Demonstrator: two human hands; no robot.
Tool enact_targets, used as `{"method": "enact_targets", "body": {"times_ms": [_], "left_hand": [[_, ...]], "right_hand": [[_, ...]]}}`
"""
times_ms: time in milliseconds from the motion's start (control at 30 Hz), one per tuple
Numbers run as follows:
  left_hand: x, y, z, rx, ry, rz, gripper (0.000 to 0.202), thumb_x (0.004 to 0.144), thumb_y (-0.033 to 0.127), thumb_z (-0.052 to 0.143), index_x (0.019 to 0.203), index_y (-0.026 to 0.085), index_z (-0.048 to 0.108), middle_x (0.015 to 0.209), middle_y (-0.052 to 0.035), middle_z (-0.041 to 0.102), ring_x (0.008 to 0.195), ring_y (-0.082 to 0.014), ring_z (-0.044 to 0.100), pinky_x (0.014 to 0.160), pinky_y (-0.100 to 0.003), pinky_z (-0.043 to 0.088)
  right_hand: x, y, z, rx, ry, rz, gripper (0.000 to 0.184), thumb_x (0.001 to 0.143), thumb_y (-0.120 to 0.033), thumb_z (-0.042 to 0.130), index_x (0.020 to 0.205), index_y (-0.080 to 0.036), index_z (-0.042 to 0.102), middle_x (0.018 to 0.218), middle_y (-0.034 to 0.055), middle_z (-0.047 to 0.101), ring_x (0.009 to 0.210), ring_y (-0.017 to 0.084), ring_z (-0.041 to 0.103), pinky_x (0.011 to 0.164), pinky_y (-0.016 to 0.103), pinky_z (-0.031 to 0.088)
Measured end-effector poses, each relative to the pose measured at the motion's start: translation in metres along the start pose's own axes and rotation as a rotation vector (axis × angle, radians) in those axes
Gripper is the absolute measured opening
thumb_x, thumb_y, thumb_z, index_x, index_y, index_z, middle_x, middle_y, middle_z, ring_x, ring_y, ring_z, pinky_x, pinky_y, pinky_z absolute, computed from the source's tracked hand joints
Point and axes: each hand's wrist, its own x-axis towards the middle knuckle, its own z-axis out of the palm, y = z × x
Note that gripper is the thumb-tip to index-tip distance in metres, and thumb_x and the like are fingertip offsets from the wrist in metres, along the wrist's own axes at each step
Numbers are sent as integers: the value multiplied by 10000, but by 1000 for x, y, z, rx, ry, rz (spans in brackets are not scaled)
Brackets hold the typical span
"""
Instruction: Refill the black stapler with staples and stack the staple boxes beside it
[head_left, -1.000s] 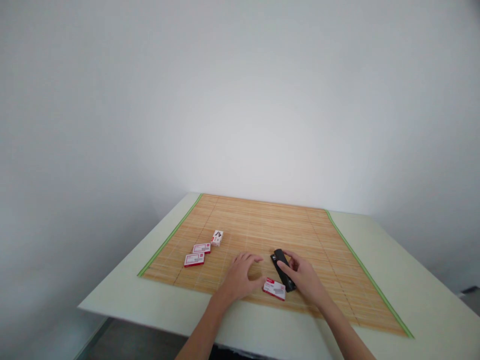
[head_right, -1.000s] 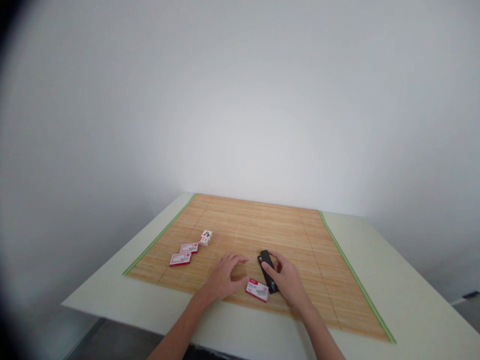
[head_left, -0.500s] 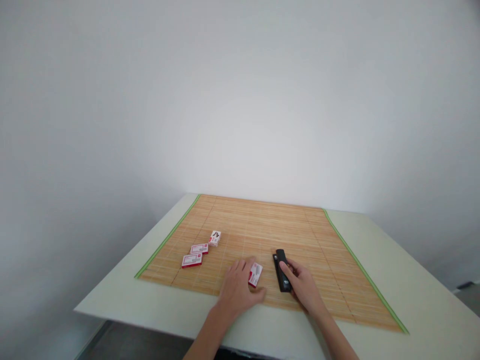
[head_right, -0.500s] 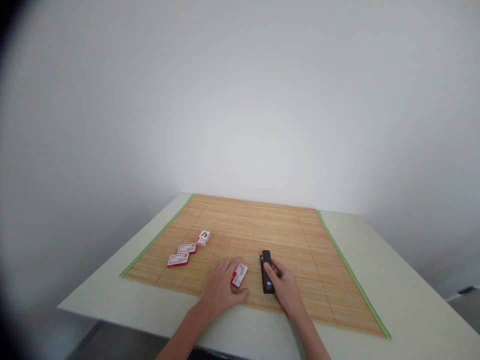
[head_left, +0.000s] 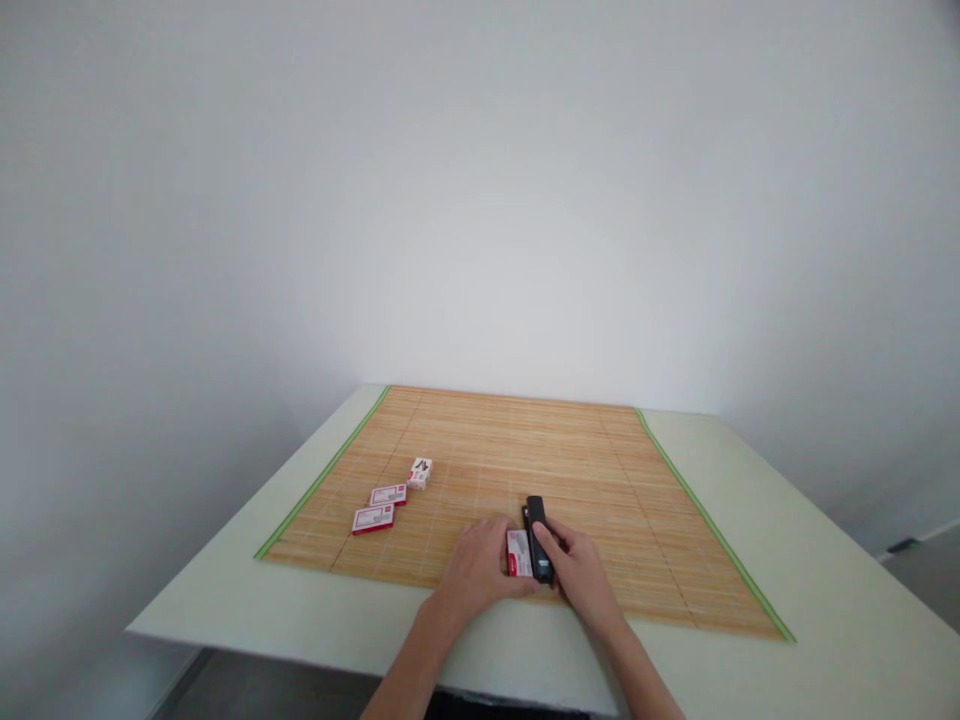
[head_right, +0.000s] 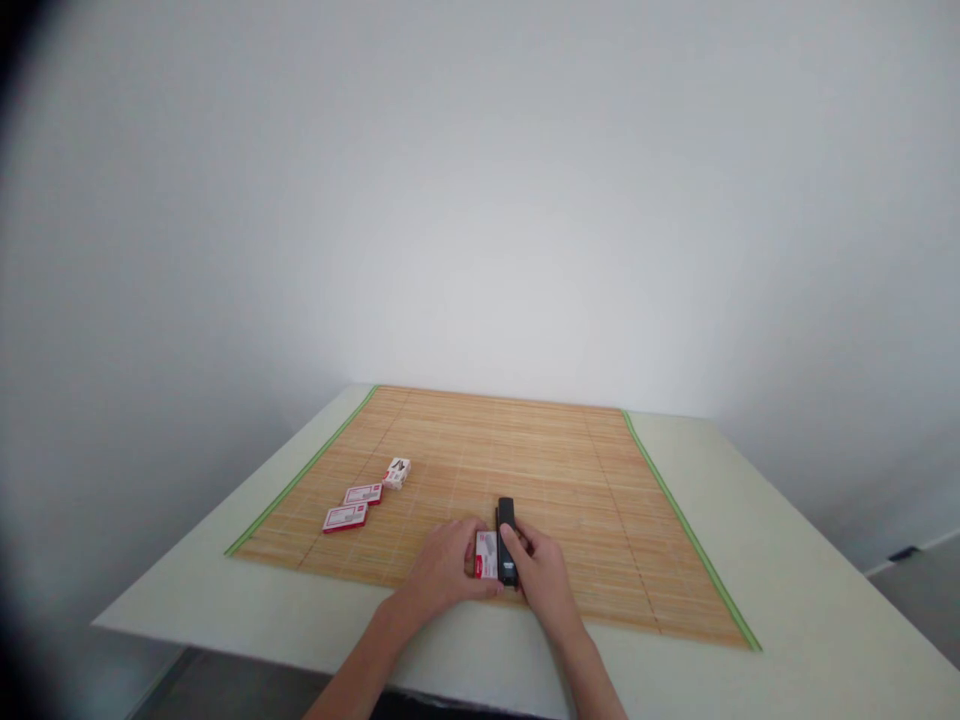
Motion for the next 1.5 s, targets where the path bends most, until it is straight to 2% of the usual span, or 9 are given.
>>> {"method": "enact_targets", "body": {"times_ms": [167,267,367,533,667,867,1000,1167,1500], "left_hand": [[1,2,8,-42,4,40,633,594,601,868,1072,266,623,1052,-51,689,992,-303,614,841,-381,396],[-1,-4,0,-98,-43,47,827,593,654,849,1277,273,580,1159,-78,677,1032,-317,617,877,-396,421],[-4,-30,-32,-133,-45,-29,888,736,681,732,1466,275,432,1142,-63,667,979,-269,639,836,-361,460],[-10,-106,-107,278,373,-354,583,849,663,566,1197,197,609,1110,-101,655,1059,-304,604,918,-397,449],[-14,-135,-118,514,354,-576,722,762,763,578,1155,159,628,1161,-182,643,1134,-396,568,935,-467,432],[-10,-117,-99,507,436,-561,559,842,577,574,1247,193,599,1217,-166,632,1165,-384,555,964,-508,409],[-18,-94,-93,307,548,-349,571,815,422,648,1328,204,524,1241,-125,618,1178,-331,568,1004,-470,436],[-27,-47,-61,-96,309,32,652,797,287,683,1411,258,463,1307,-97,595,1111,-265,606,1023,-459,478],[-7,-5,-22,-295,1,212,655,722,204,761,1338,305,563,1328,-59,607,1242,-278,551,1110,-449,417]], "right_hand": [[-1,0,4,-8,64,-25,658,914,-709,501,1187,-156,733,623,10,624,429,133,507,390,248,386],[-2,4,3,22,85,-7,686,902,-710,522,1278,-160,686,634,-6,610,404,123,497,370,242,388],[-3,9,3,85,125,3,727,904,-701,528,1399,-171,587,626,-33,577,398,126,514,365,239,413],[-3,14,7,112,195,-11,704,904,-688,540,1382,-173,592,637,-35,572,406,130,525,364,242,422],[-2,15,8,101,191,-15,654,921,-676,528,1338,-182,623,670,-14,604,415,134,536,371,248,432],[-4,13,4,79,143,-20,610,934,-653,535,1329,-196,623,656,-26,580,414,138,544,371,247,434],[-3,14,4,88,125,-30,594,933,-637,552,1335,-205,617,657,-43,539,425,130,546,372,240,445],[-1,19,5,82,104,-51,580,917,-631,581,1276,-181,654,700,-30,551,436,112,527,371,234,454],[0,17,1,109,37,-35,576,921,-624,581,1286,-185,661,670,-33,549,415,108,520,368,228,444]]}}
